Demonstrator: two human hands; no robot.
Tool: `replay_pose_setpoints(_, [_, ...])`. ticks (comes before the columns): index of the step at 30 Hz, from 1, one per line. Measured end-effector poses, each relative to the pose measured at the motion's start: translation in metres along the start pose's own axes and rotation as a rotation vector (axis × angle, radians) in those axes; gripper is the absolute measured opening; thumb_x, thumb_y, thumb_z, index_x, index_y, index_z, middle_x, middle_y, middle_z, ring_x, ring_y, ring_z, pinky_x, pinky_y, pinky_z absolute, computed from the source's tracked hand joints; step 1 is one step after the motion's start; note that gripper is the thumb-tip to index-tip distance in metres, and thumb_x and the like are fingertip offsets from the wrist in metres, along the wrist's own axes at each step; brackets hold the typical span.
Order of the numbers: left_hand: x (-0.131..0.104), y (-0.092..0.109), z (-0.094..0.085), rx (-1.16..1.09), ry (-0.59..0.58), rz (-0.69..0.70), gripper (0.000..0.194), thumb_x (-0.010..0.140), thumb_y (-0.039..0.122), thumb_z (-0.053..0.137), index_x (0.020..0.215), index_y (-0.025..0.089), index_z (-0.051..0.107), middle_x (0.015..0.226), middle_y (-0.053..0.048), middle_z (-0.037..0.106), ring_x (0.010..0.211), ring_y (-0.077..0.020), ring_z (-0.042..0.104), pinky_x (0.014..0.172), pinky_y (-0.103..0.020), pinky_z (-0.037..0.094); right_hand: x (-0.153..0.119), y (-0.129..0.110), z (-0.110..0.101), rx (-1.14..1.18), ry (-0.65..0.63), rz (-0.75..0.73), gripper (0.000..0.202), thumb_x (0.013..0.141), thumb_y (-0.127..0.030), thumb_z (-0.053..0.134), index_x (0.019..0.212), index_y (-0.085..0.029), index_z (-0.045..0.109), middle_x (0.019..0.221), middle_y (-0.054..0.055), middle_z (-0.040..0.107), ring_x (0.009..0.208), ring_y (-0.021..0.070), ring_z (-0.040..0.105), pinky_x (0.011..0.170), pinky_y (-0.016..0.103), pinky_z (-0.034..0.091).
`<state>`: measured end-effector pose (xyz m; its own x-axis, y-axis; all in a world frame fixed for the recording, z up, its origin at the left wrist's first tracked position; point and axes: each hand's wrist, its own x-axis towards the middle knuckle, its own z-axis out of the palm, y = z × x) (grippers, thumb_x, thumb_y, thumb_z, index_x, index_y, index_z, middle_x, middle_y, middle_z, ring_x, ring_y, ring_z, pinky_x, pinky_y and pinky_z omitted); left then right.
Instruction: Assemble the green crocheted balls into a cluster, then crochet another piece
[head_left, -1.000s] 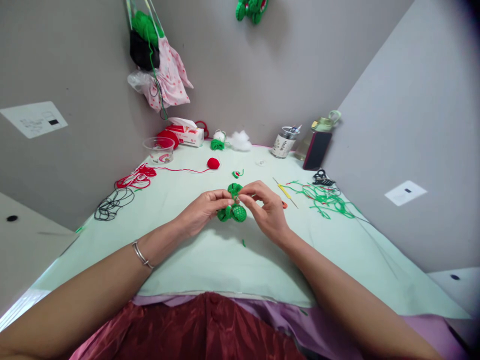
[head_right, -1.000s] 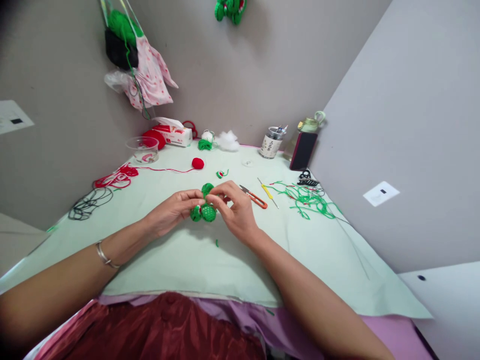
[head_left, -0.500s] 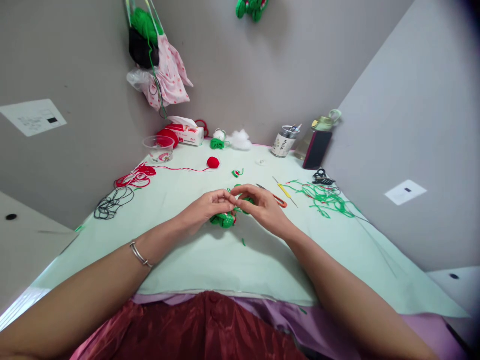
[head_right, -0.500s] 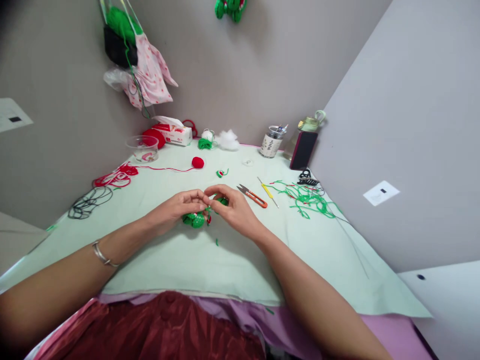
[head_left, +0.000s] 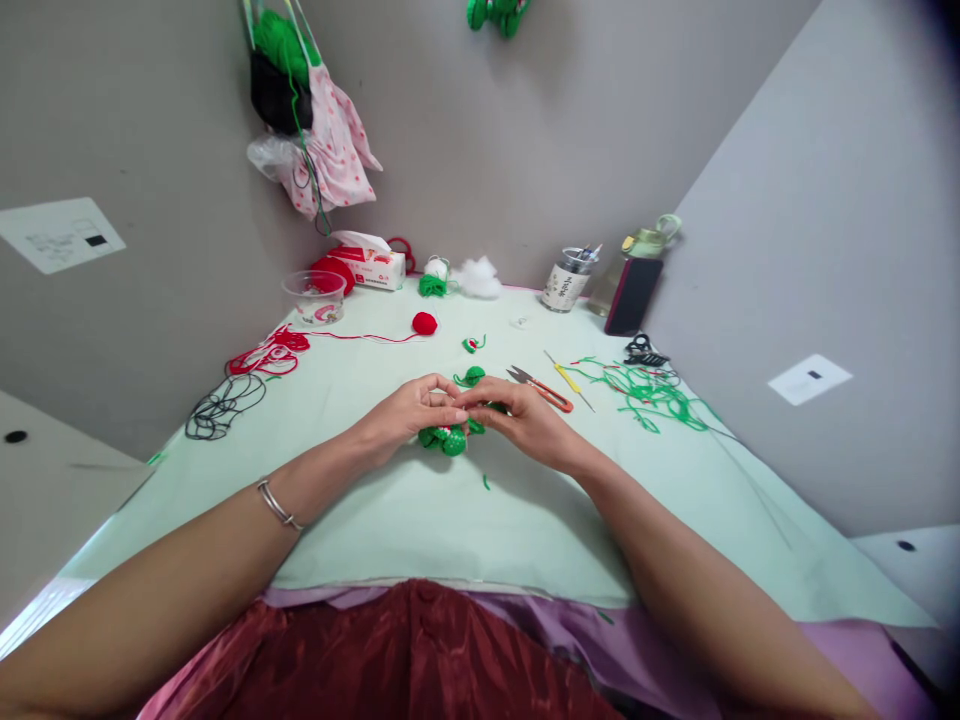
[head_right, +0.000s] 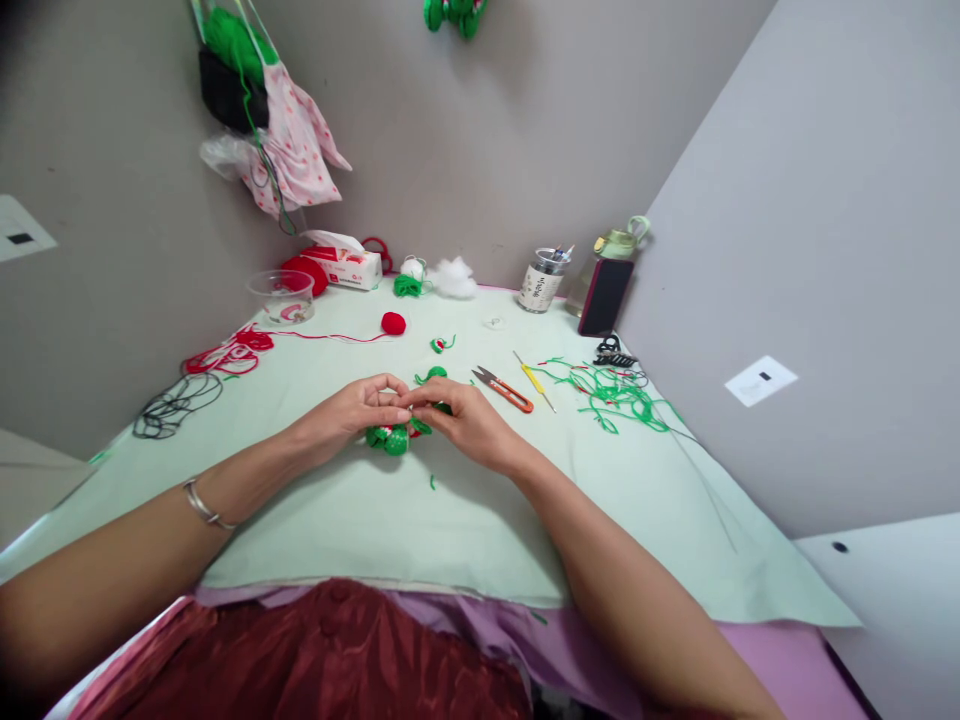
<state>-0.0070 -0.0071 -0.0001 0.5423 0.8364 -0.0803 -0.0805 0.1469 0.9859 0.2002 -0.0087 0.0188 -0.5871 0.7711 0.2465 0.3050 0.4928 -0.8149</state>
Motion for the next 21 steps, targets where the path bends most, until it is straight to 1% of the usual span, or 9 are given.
replay_pose_setpoints(2, [-0.0006,0.0017,-0.0003,0.019,-0.018,0.005,0.029,0.077,0.033,0.075,0.096,0.018,0.059,0.082,-0.004,0.071,0.07,-0.0133,0.061,0.065,-0.026,0.038,0.0007,0.0014,-0.0034,0.067,0.004,0.01,0.016,0.089,-0.031,0.064,0.095,-0.022,0.076,0.089,0.003,0.067,0.08,0.0157,0.061,0.076,0.031,0.047])
replay_pose_setpoints(4, [-0.0011,0.0041,-0.0011,0.027,-0.066,-0.005,0.025,0.078,0.034,0.074,0.094,0.018,0.063,0.083,-0.003,0.071,0.069,-0.0127,0.059,0.065,-0.026,0.036,0.0014,0.0018,-0.0056,0.148,-0.004,0.036,0.017,0.085,-0.035,0.069,0.088,-0.021,0.076,0.085,0.002,0.067,0.076,0.0152,0.061,0.073,0.03,0.047])
replay_pose_setpoints(8, [-0.0013,0.0076,-0.0039,0.018,-0.129,-0.017,0.018,0.079,0.031,0.072,0.091,0.018,0.069,0.084,-0.003,0.069,0.072,-0.0135,0.057,0.068,-0.027,0.037,0.0025,0.0021,-0.0038,0.241,0.017,0.087,0.018,0.082,-0.037,0.072,0.084,-0.019,0.075,0.083,0.002,0.067,0.075,0.015,0.06,0.071,0.03,0.047])
replay_pose_setpoints(12, [-0.0006,0.007,-0.0061,0.037,-0.114,-0.009,0.016,0.08,0.032,0.069,0.087,0.018,0.071,0.082,-0.005,0.067,0.075,-0.0163,0.058,0.069,-0.028,0.039,0.0039,0.0045,-0.0026,0.294,0.169,0.12,0.014,0.079,-0.033,0.074,0.08,-0.019,0.074,0.082,0.001,0.065,0.075,0.0138,0.057,0.07,0.029,0.046])
replay_pose_setpoints(14, [-0.0004,0.0064,-0.0063,0.054,-0.114,-0.018,0.017,0.08,0.034,0.069,0.084,0.017,0.071,0.08,-0.004,0.066,0.074,-0.0161,0.056,0.067,-0.027,0.038,0.0043,0.0052,-0.0055,0.354,0.257,0.167,0.015,0.076,-0.032,0.077,0.079,-0.018,0.073,0.08,0.001,0.066,0.075,0.0137,0.058,0.071,0.029,0.047])
replay_pose_setpoints(16, [-0.0005,0.0061,-0.0059,0.07,-0.119,-0.028,0.018,0.08,0.035,0.069,0.083,0.017,0.071,0.078,-0.004,0.065,0.071,-0.0153,0.054,0.066,-0.027,0.038,0.0042,0.0042,-0.0092,0.445,0.302,0.204,0.018,0.074,-0.033,0.078,0.08,-0.018,0.072,0.081,0.001,0.068,0.076,0.0136,0.059,0.073,0.028,0.049])
replay_pose_setpoints(18, [-0.0008,0.006,-0.0049,0.084,-0.134,-0.028,0.019,0.081,0.036,0.068,0.083,0.017,0.071,0.077,-0.003,0.064,0.07,-0.0147,0.052,0.065,-0.027,0.037,0.0034,0.0014,-0.0109,0.558,0.26,0.222,0.019,0.075,-0.034,0.077,0.083,-0.018,0.07,0.088,0.003,0.071,0.075,0.0121,0.06,0.066,0.025,0.048])
replay_pose_setpoints(20, [-0.0012,0.0057,-0.0036,0.094,-0.151,-0.026,0.021,0.082,0.037,0.068,0.083,0.017,0.071,0.078,-0.003,0.064,0.07,-0.0143,0.052,0.065,-0.027,0.036,0.0025,-0.0023,-0.0092,0.677,0.155,0.251,0.02,0.079,-0.036,0.074,0.087,-0.019,0.066,0.09,0.004,0.072,0.066,0.01,0.058,0.052,0.021,0.041])
replay_pose_setpoints(21, [-0.0013,0.0054,-0.0029,0.096,-0.163,-0.028,0.021,0.082,0.038,0.068,0.082,0.017,0.071,0.078,-0.003,0.064,0.07,-0.0142,0.052,0.066,-0.027,0.036,0.0023,-0.0042,-0.0073,0.732,0.107,0.27,0.021,0.08,-0.036,0.073,0.088,-0.019,0.064,0.087,0.003,0.072,0.061,0.0093,0.056,0.047,0.019,0.037])
